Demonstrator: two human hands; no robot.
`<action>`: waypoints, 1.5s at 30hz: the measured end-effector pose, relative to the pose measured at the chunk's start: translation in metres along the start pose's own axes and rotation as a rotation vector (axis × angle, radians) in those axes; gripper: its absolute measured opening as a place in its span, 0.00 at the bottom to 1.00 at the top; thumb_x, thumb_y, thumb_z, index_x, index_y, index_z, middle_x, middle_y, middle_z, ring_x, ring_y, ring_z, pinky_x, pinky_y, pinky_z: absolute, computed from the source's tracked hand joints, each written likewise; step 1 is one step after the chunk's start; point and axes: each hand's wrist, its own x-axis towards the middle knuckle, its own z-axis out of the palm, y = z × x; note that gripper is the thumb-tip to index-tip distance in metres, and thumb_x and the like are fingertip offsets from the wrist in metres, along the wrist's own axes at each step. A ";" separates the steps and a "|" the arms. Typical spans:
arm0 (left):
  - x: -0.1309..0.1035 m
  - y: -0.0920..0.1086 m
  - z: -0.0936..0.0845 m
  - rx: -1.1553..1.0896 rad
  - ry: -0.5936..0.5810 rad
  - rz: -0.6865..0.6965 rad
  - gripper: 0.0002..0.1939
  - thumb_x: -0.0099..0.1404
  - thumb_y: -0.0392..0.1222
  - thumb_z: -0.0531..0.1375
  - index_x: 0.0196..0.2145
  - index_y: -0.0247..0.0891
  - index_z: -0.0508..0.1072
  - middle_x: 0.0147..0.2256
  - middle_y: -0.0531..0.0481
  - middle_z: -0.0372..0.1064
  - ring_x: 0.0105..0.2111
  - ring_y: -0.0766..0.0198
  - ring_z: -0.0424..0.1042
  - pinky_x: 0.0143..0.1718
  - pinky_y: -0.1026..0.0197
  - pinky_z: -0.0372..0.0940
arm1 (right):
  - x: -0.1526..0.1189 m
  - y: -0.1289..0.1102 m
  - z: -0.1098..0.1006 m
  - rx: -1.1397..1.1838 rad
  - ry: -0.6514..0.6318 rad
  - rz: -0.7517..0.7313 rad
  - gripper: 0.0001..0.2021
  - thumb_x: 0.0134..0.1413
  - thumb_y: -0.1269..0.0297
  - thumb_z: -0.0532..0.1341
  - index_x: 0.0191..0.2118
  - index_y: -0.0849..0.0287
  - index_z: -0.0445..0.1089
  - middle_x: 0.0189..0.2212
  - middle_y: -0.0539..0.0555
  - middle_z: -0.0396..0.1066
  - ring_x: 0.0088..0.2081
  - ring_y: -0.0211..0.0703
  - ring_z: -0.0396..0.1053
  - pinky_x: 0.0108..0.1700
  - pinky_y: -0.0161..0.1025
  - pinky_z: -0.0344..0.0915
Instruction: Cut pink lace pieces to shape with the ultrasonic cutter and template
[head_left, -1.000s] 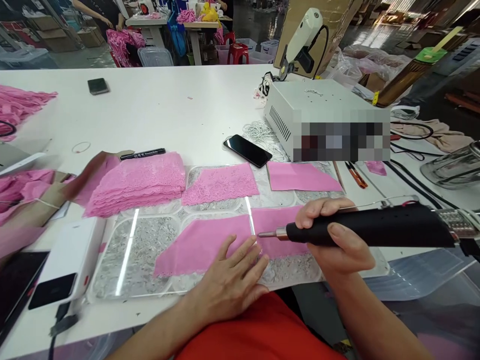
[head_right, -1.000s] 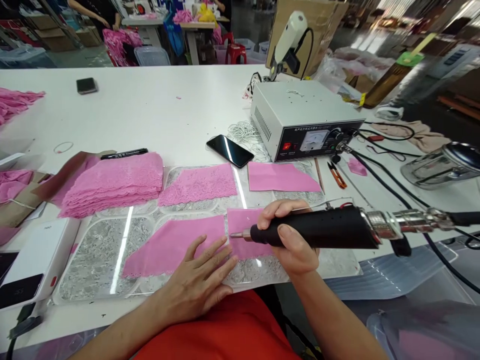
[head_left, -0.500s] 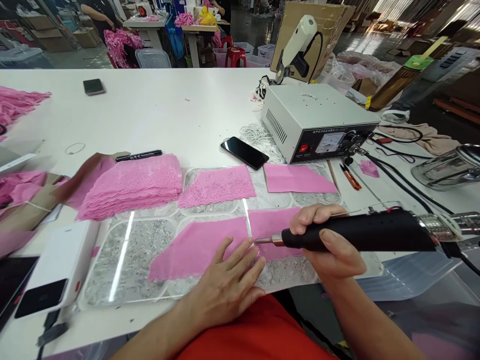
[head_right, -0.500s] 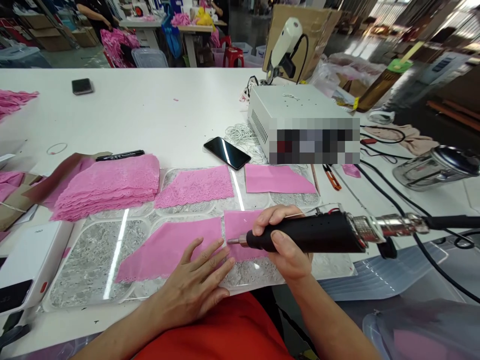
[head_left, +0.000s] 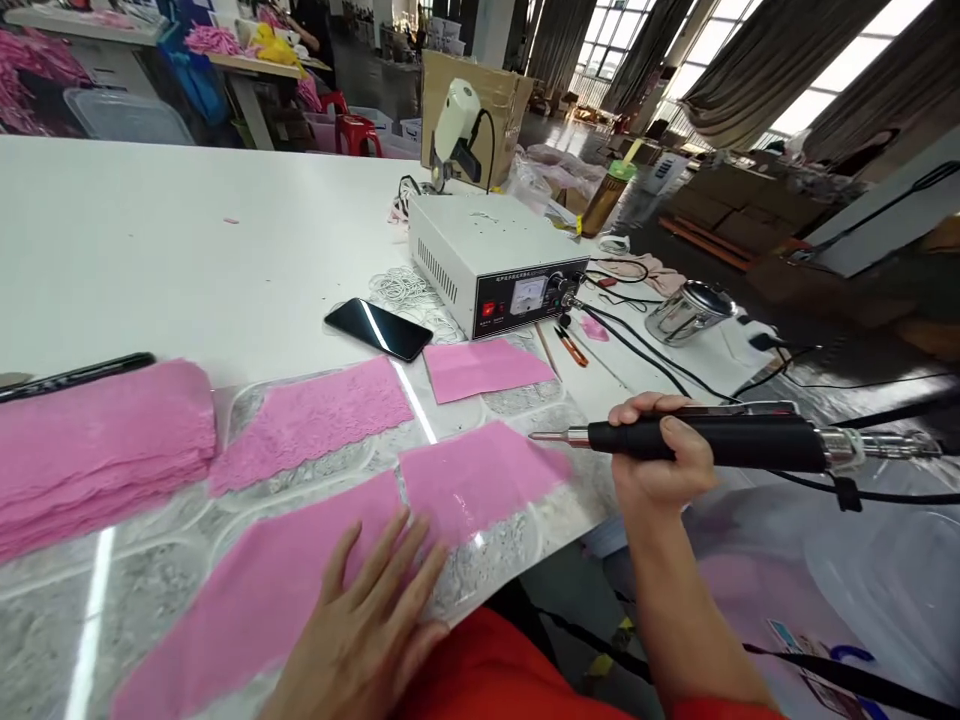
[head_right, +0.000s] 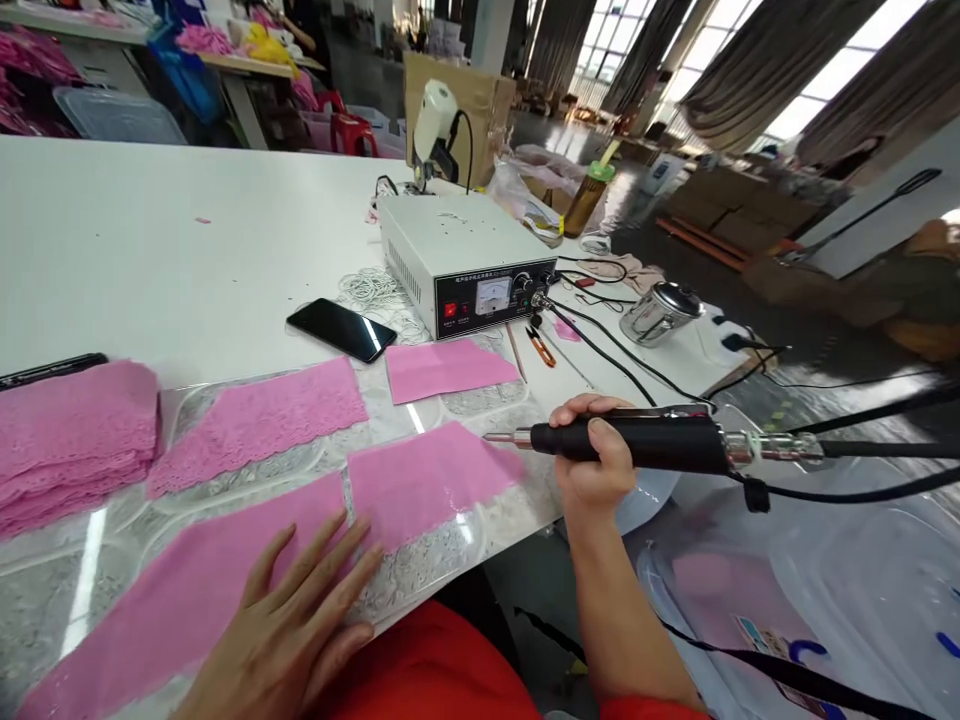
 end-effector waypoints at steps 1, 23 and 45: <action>0.000 0.000 0.000 -0.001 -0.004 -0.004 0.23 0.68 0.53 0.58 0.57 0.42 0.69 0.56 0.46 0.69 0.62 0.55 0.59 0.68 0.48 0.38 | -0.002 0.002 0.001 0.007 -0.012 0.006 0.06 0.33 0.66 0.57 0.25 0.57 0.66 0.21 0.47 0.66 0.22 0.35 0.64 0.25 0.36 0.63; 0.006 -0.007 -0.009 0.118 -0.069 0.129 0.19 0.70 0.45 0.55 0.55 0.37 0.71 0.56 0.45 0.69 0.62 0.55 0.59 0.68 0.48 0.36 | -0.003 0.015 0.011 0.020 -0.194 -0.036 0.04 0.40 0.68 0.59 0.28 0.57 0.66 0.23 0.47 0.68 0.22 0.37 0.66 0.27 0.38 0.64; 0.006 -0.017 -0.012 0.203 -0.109 0.238 0.21 0.68 0.42 0.57 0.56 0.35 0.70 0.56 0.42 0.68 0.66 0.53 0.49 0.68 0.46 0.34 | 0.001 -0.004 -0.014 -0.051 -0.169 -0.062 0.05 0.39 0.66 0.59 0.28 0.57 0.66 0.23 0.47 0.69 0.22 0.37 0.65 0.25 0.39 0.64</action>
